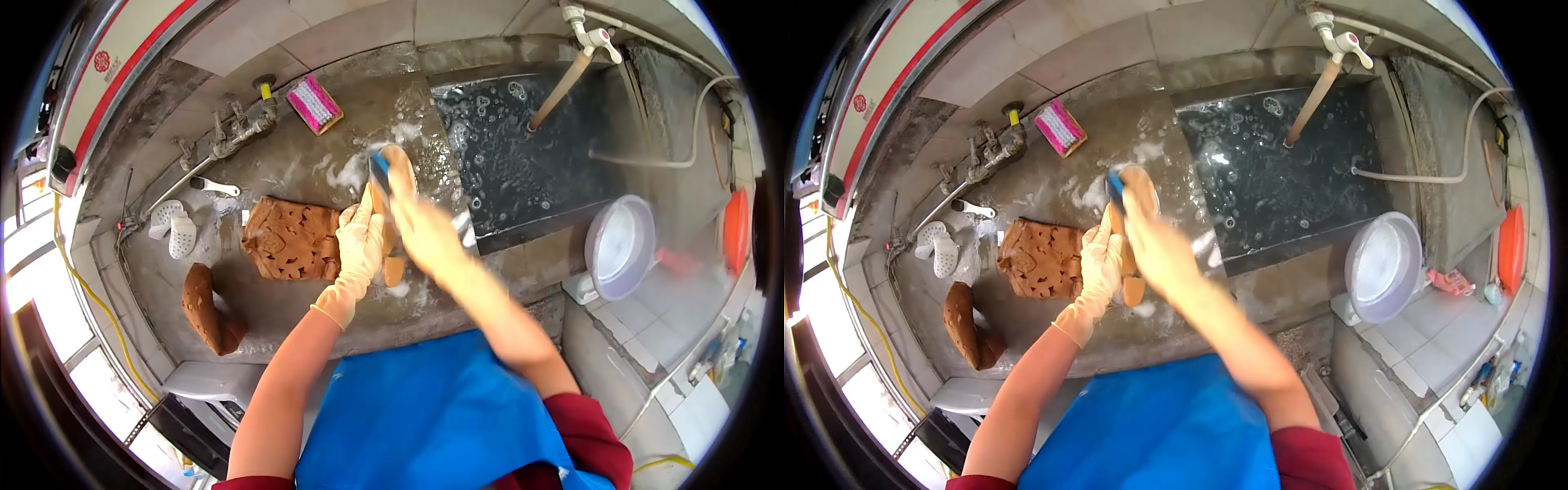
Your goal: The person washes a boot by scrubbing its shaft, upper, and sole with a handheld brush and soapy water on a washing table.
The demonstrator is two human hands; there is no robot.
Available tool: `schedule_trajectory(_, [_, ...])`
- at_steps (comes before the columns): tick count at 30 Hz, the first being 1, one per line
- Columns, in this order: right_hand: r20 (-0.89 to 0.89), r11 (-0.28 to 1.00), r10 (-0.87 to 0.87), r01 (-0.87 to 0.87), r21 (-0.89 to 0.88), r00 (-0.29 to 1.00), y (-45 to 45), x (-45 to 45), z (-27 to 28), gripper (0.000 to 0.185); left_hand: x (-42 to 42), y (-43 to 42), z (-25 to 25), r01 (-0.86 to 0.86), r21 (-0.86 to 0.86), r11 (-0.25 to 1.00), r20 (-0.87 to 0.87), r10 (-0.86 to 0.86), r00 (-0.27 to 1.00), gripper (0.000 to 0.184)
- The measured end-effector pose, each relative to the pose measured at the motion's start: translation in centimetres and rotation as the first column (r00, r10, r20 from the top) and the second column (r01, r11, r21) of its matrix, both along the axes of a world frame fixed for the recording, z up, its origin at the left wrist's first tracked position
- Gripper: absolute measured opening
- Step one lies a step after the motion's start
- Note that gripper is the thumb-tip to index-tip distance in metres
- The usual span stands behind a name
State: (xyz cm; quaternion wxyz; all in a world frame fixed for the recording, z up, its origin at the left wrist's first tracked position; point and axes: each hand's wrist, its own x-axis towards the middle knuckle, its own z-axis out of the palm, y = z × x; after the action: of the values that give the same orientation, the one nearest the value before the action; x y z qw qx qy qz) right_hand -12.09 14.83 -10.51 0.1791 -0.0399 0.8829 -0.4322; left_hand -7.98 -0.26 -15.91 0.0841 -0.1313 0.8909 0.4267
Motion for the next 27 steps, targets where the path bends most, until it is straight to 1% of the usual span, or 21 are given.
schedule_trajectory(1, [0.150, 0.998, 0.059, -0.063, 0.024, 0.987, 0.6, 2.7, 1.6, 0.048, 0.3, -0.2, -1.4, -0.043, 0.083, 0.996, 0.009, 0.043, 0.999, 0.046])
schedule_trajectory(2, [0.085, 0.987, 0.142, -0.147, 0.058, 0.986, 1.2, 5.0, 1.3, 0.050, -0.1, -0.3, -1.1, -0.048, 0.084, 0.995, 0.011, 0.047, 0.999, 0.046])
schedule_trajectory(4, [0.044, 0.988, 0.104, -0.108, 0.109, 0.994, 0.8, 0.9, 0.9, 0.048, -0.2, 0.0, 0.0, -0.032, 0.074, 0.997, 0.011, 0.031, 0.999, 0.049])
schedule_trajectory(5, [0.032, 0.982, 0.088, -0.092, 0.164, 0.996, 0.2, -2.6, 0.1, 0.045, -0.1, 0.0, -0.3, 0.011, 0.018, 1.000, -0.005, -0.011, 1.000, 0.053])
schedule_trajectory(6, [-0.074, 0.989, 0.027, -0.016, 0.148, 0.997, -0.1, -5.7, -2.4, 0.043, -0.2, 0.2, -0.2, 0.008, 0.019, 1.000, -0.014, -0.008, 1.000, 0.053])
schedule_trajectory(8, [-0.023, 0.997, -0.038, 0.040, 0.060, 0.999, -0.3, -7.6, -2.6, 0.045, -0.3, 0.1, 0.3, 0.031, -0.030, 0.999, 0.023, -0.030, 0.999, 0.055])
schedule_trajectory(9, [0.004, 0.996, 0.004, -0.004, 0.084, 1.000, -0.3, -5.0, -1.8, 0.046, -0.3, 0.2, 0.6, 0.037, -0.021, 0.999, 0.015, -0.037, 0.999, 0.054])
schedule_trajectory(10, [0.090, 1.000, -0.007, 0.007, 0.004, 0.996, -0.4, -2.0, 0.7, 0.048, -0.5, 0.4, 0.1, 0.034, -0.015, 0.999, 0.012, -0.034, 0.999, 0.054])
schedule_trajectory(11, [0.037, 0.995, 0.083, -0.085, 0.046, 0.996, -0.1, 1.9, 1.1, 0.049, -0.6, 0.3, -0.9, -0.286, 0.360, 0.888, 0.187, 0.232, 0.955, 0.053])
schedule_trajectory(12, [0.025, 0.989, 0.125, -0.126, 0.072, 0.992, 0.1, 2.3, 1.1, 0.049, -0.8, 0.3, -1.3, -0.581, 0.596, 0.555, 0.437, 0.383, 0.814, 0.053])
schedule_trajectory(13, [0.012, 0.981, 0.166, -0.166, 0.098, 0.986, 0.2, 2.6, 1.2, 0.050, -0.3, 0.0, -1.3, -0.255, 0.400, 0.880, 0.199, 0.189, 0.962, 0.052])
schedule_trajectory(14, [0.029, 0.982, 0.152, -0.155, 0.107, 0.988, 0.3, 0.2, -0.2, 0.050, 0.2, -0.3, -1.3, 0.016, 0.027, 1.000, -0.013, -0.015, 1.000, 0.051])
schedule_trajectory(15, [0.250, 0.988, 0.056, -0.090, 0.128, 0.967, -0.2, -4.8, 1.1, 0.049, -0.3, 0.0, 0.3, 0.027, 0.027, 0.999, -0.002, -0.027, 1.000, 0.052])
schedule_trajectory(16, [0.104, 0.998, -0.034, 0.029, 0.048, 0.994, 0.2, -7.3, -1.5, 0.045, -0.5, 0.3, 1.0, 0.033, 0.028, 0.999, 0.008, -0.033, 0.999, 0.052])
schedule_trajectory(18, [0.051, 0.985, -0.106, 0.112, -0.129, 0.993, 1.2, -8.2, -5.2, 0.043, -0.6, 0.3, 1.2, 0.039, -0.015, 0.999, 0.017, -0.039, 0.999, 0.053])
schedule_trajectory(20, [0.177, 0.956, -0.207, 0.238, -0.172, 0.962, 2.9, -2.2, -3.5, 0.045, -0.2, 0.6, 1.4, 0.046, -0.037, 0.998, 0.037, -0.045, 0.998, 0.054])
schedule_trajectory(21, [-0.020, 0.940, -0.218, 0.204, -0.274, 0.976, 3.7, 2.0, -4.3, 0.046, -0.1, 0.6, 1.4, 0.058, -0.058, 0.997, 0.028, -0.056, 0.998, 0.054])
schedule_trajectory(22, [0.015, 0.941, -0.200, 0.196, -0.277, 0.980, 4.1, 5.5, -4.3, 0.046, -0.4, 0.5, 1.3, 0.065, -0.085, 0.994, 0.015, -0.064, 0.998, 0.055])
schedule_trajectory(24, [0.004, 0.911, -0.269, 0.256, -0.322, 0.963, 3.4, 4.9, -5.0, 0.046, -0.1, 0.5, 1.5, 0.051, -0.082, 0.995, 0.026, -0.049, 0.998, 0.054])
schedule_trajectory(26, [0.270, 0.893, -0.253, 0.331, -0.305, 0.929, 2.4, -3.0, -3.2, 0.047, -0.5, 0.6, 1.6, 0.038, -0.070, 0.997, 0.021, -0.036, 0.999, 0.052])
schedule_trajectory(27, [0.059, 0.940, -0.223, 0.231, -0.252, 0.973, 1.5, -5.7, -5.3, 0.048, -0.6, 0.8, 1.3, 0.036, -0.074, 0.997, 0.017, -0.035, 0.999, 0.052])
